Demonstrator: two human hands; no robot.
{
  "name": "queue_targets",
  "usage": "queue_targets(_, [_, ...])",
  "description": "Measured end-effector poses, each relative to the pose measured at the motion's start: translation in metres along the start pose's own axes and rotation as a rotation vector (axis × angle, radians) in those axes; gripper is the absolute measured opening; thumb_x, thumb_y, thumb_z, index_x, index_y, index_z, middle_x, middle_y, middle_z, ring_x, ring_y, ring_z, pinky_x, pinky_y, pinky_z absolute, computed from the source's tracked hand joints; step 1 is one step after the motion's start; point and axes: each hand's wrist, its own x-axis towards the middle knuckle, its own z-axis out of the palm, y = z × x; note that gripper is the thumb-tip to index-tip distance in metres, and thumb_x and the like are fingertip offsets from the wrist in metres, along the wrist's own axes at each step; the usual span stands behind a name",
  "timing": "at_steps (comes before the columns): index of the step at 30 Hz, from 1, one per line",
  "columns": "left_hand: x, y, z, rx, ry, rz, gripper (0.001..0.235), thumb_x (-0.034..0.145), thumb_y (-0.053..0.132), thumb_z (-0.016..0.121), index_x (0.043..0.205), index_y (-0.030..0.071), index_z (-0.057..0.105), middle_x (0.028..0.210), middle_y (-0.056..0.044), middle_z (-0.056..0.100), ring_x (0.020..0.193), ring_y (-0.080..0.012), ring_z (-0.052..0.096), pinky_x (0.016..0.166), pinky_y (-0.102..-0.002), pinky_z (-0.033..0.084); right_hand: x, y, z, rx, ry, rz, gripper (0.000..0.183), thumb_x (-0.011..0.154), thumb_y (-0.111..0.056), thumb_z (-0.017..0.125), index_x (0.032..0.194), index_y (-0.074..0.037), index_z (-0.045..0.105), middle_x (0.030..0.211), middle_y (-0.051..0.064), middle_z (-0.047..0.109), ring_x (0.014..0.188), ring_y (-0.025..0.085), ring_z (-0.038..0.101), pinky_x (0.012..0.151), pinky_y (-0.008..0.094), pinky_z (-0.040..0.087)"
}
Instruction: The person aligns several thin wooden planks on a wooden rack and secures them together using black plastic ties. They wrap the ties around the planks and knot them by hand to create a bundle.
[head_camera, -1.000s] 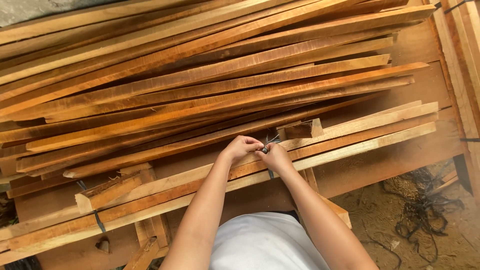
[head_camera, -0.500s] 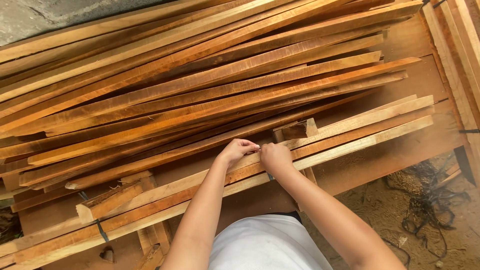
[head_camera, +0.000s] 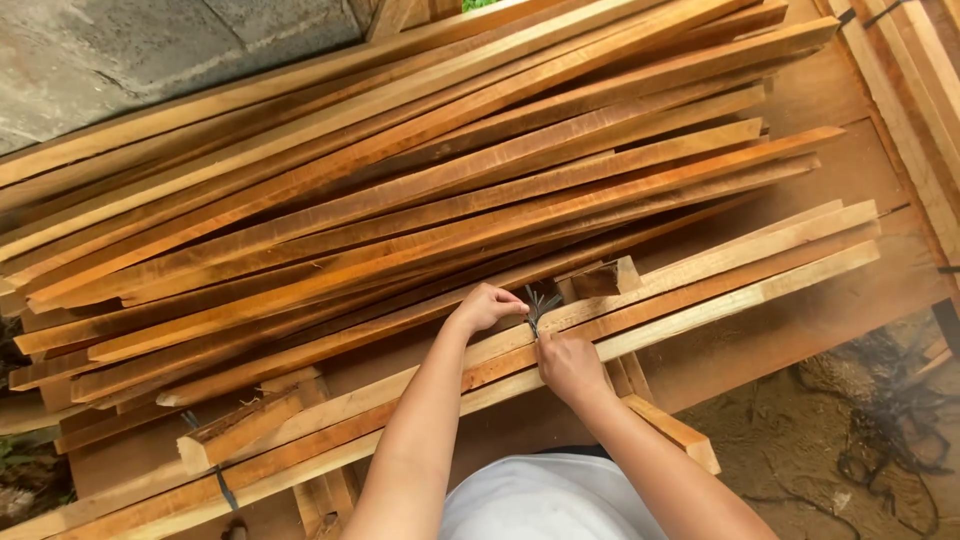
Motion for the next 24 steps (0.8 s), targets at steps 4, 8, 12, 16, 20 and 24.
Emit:
queue_targets(4, [-0.009,-0.001,0.0,-0.022,0.031,-0.009,0.022,0.077,0.049,0.083,0.092,0.032,0.084,0.088,0.001,0.08,0.09,-0.0185,0.072,0.083,-0.031,0.054,-0.006,-0.005,0.001,0.108,0.009,0.067,0.017,0.09,-0.03,0.054,0.079,-0.019,0.06,0.061,0.001,0.064,0.057,0.026,0.071,0.053,0.04,0.056])
queue_targets(8, [-0.014,-0.002,0.006,-0.054,0.055,-0.012,0.022,0.078,0.047,0.082,0.092,0.03,0.084,0.089,0.0,0.08,0.092,-0.0187,0.072,0.084,-0.031,0.055,-0.005,-0.005,-0.012,0.143,0.012,0.078,0.018,0.093,-0.03,0.055,0.08,-0.018,0.06,0.063,0.005,0.065,0.06,0.028,0.073,0.055,0.041,0.057])
queue_targets(12, [-0.024,-0.004,0.013,-0.13,0.118,-0.044,0.026,0.079,0.047,0.083,0.097,0.028,0.083,0.089,0.003,0.08,0.091,-0.0132,0.071,0.081,-0.029,0.054,0.005,-0.001,-0.062,0.391,-0.09,0.288,0.027,0.094,-0.045,0.058,0.089,-0.019,0.065,0.071,0.009,0.069,0.073,0.033,0.074,0.063,0.045,0.059])
queue_targets(16, [-0.033,0.002,0.012,-0.125,0.182,-0.005,0.023,0.079,0.044,0.083,0.096,0.028,0.083,0.088,0.004,0.08,0.091,-0.0135,0.073,0.082,-0.028,0.055,0.03,-0.002,-0.044,0.378,0.055,0.313,0.027,0.089,-0.043,0.07,0.112,-0.029,0.068,0.082,-0.002,0.067,0.082,0.021,0.074,0.067,0.036,0.059])
queue_targets(20, [-0.035,0.01,0.022,-0.102,0.227,0.013,0.022,0.078,0.042,0.084,0.095,0.027,0.083,0.086,0.004,0.079,0.09,-0.0147,0.073,0.082,-0.029,0.055,0.051,0.013,-0.033,0.586,-0.228,0.361,0.017,0.088,-0.03,0.072,0.1,-0.021,0.079,0.09,0.005,0.076,0.089,0.029,0.075,0.075,0.04,0.061])
queue_targets(24, [-0.04,0.002,0.032,-0.181,0.247,-0.018,0.027,0.083,0.044,0.081,0.104,0.027,0.081,0.097,0.004,0.08,0.1,-0.0149,0.073,0.088,-0.031,0.055,0.063,0.022,-0.053,0.866,-0.404,0.536,0.035,0.089,-0.036,0.071,0.115,-0.013,0.079,0.112,0.014,0.077,0.114,0.035,0.069,0.094,0.045,0.056])
